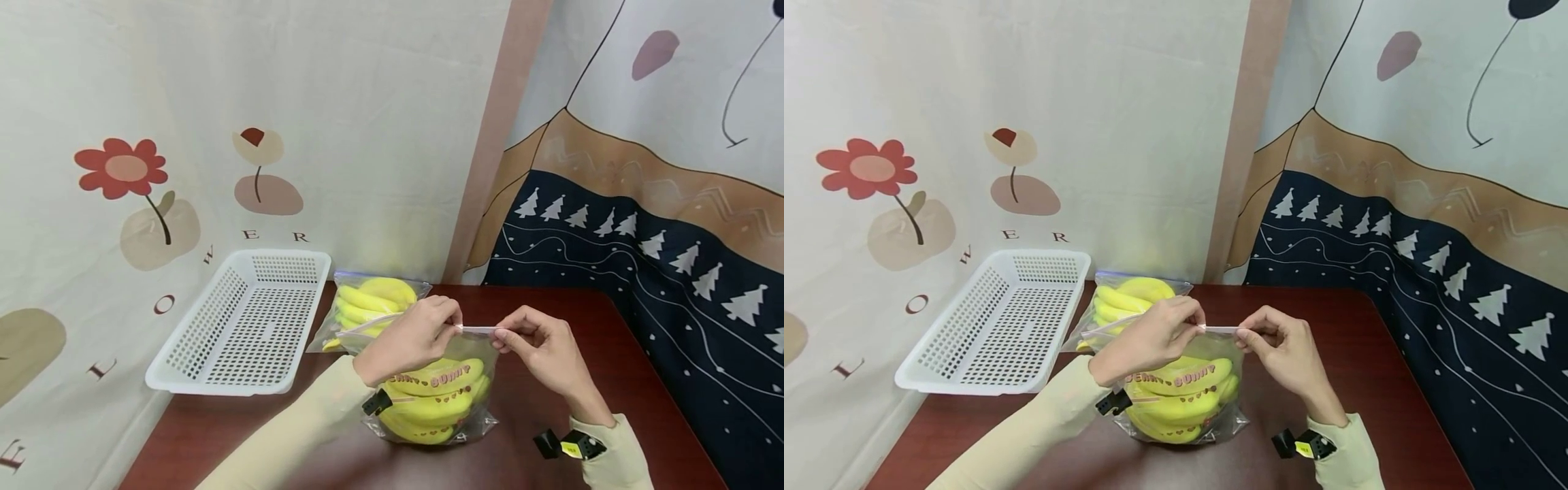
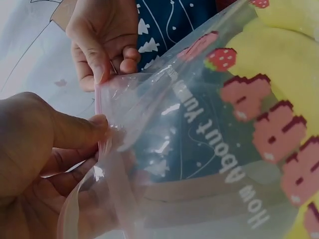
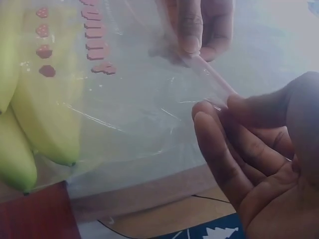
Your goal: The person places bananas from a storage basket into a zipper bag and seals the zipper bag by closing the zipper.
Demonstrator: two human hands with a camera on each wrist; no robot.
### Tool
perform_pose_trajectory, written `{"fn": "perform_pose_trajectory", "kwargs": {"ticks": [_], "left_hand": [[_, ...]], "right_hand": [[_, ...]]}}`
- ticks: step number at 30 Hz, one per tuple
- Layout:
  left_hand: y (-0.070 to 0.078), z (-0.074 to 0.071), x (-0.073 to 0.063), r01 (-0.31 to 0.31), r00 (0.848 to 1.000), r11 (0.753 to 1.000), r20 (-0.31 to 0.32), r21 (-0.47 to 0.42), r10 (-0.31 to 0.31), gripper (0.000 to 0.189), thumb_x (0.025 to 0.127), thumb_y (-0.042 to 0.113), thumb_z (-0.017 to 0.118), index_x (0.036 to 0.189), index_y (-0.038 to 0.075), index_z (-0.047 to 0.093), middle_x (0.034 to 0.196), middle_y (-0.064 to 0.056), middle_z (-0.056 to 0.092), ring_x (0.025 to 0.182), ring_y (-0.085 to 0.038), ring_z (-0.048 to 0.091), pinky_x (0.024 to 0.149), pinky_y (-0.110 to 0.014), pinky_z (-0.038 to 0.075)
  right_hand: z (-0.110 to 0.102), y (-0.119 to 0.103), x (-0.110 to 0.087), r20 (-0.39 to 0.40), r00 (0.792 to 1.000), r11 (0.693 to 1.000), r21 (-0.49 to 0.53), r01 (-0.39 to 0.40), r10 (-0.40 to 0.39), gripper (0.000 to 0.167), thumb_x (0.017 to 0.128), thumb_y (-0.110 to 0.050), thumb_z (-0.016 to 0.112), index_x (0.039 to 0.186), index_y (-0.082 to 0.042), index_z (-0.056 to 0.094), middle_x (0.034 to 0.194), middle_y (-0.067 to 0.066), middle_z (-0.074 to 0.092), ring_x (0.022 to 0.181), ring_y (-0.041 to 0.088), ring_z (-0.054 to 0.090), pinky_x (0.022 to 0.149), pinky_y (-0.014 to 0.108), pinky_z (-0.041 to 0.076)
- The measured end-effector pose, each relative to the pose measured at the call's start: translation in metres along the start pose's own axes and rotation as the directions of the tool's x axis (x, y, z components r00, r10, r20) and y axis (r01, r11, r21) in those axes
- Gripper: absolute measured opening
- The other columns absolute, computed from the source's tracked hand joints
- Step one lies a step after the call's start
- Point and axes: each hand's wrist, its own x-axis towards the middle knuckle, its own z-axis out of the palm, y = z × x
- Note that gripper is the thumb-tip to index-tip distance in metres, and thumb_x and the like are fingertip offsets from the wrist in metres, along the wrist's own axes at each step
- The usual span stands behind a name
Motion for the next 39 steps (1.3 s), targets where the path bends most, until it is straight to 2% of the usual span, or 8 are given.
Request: {"fn": "perform_pose_trajectory", "kwargs": {"ticks": [4,8,13,18,24,30,39], "left_hand": [[-0.003,0.000,0.000,-0.009,1.000,0.998,0.005,-0.056,0.009,0.003,0.098,0.008,0.067,0.097,0.006,0.070,0.094,-0.002,0.069,0.085,-0.012,0.061,0.075,-0.017,0.052],[-0.001,0.000,0.000,-0.022,1.000,0.998,0.013,-0.061,0.022,0.005,0.099,0.009,0.067,0.098,0.006,0.071,0.095,-0.003,0.069,0.086,-0.013,0.061,0.075,-0.017,0.052],[0.001,0.001,-0.001,-0.027,0.999,0.999,0.019,-0.047,0.028,0.003,0.098,0.010,0.069,0.099,0.008,0.071,0.096,-0.001,0.069,0.091,-0.013,0.062,0.080,-0.017,0.053],[0.002,0.002,-0.001,-0.025,1.000,0.999,0.015,-0.039,0.025,0.003,0.097,0.010,0.070,0.099,0.009,0.072,0.096,-0.001,0.071,0.091,-0.013,0.063,0.081,-0.017,0.054],[0.002,0.003,-0.003,-0.033,0.999,0.999,0.001,-0.023,0.033,0.003,0.097,0.009,0.069,0.098,0.010,0.072,0.095,0.000,0.070,0.090,-0.010,0.062,0.079,-0.015,0.052],[0.000,0.003,-0.005,-0.056,0.998,0.998,-0.019,-0.010,0.056,0.004,0.096,0.007,0.069,0.096,0.011,0.071,0.093,0.001,0.069,0.088,-0.010,0.061,0.078,-0.016,0.052],[-0.004,0.000,-0.008,-0.060,0.998,0.997,-0.022,-0.039,0.059,0.005,0.096,0.006,0.070,0.093,0.010,0.069,0.091,0.001,0.069,0.085,-0.009,0.060,0.075,-0.015,0.051]], "right_hand": [[-0.002,-0.004,0.002,-0.004,1.000,0.993,-0.119,0.006,-0.006,0.006,0.094,-0.016,0.076,0.097,-0.019,0.072,0.086,0.000,0.074,0.066,0.010,0.067,0.059,0.025,0.058],[-0.001,-0.009,0.007,-0.005,0.993,0.959,-0.263,0.111,-0.116,0.017,0.090,-0.014,0.080,0.102,-0.024,0.074,0.088,-0.008,0.072,0.068,0.005,0.061,0.059,0.021,0.053],[0.005,-0.018,0.015,0.067,0.962,0.893,-0.358,0.271,-0.265,0.025,0.084,-0.006,0.083,0.101,-0.024,0.078,0.090,-0.013,0.070,0.077,0.004,0.057,0.062,0.019,0.051],[0.011,-0.025,0.019,0.137,0.933,0.845,-0.397,0.359,-0.332,0.022,0.083,-0.004,0.083,0.092,-0.023,0.076,0.085,-0.015,0.067,0.073,0.004,0.050,0.058,0.018,0.045],[0.013,-0.026,0.019,0.160,0.924,0.835,-0.395,0.382,-0.347,0.023,0.082,-0.001,0.082,0.089,-0.020,0.072,0.085,-0.014,0.065,0.077,0.002,0.051,0.063,0.017,0.046],[0.013,-0.025,0.017,0.152,0.931,0.836,-0.411,0.364,-0.331,0.026,0.084,0.002,0.080,0.089,-0.021,0.069,0.087,-0.013,0.064,0.081,0.002,0.051,0.064,0.024,0.051],[0.012,-0.021,0.016,0.158,0.930,0.834,-0.412,0.368,-0.332,0.021,0.088,-0.002,0.077,0.091,-0.021,0.067,0.088,-0.013,0.062,0.081,0.002,0.051,0.066,0.018,0.047]]}}
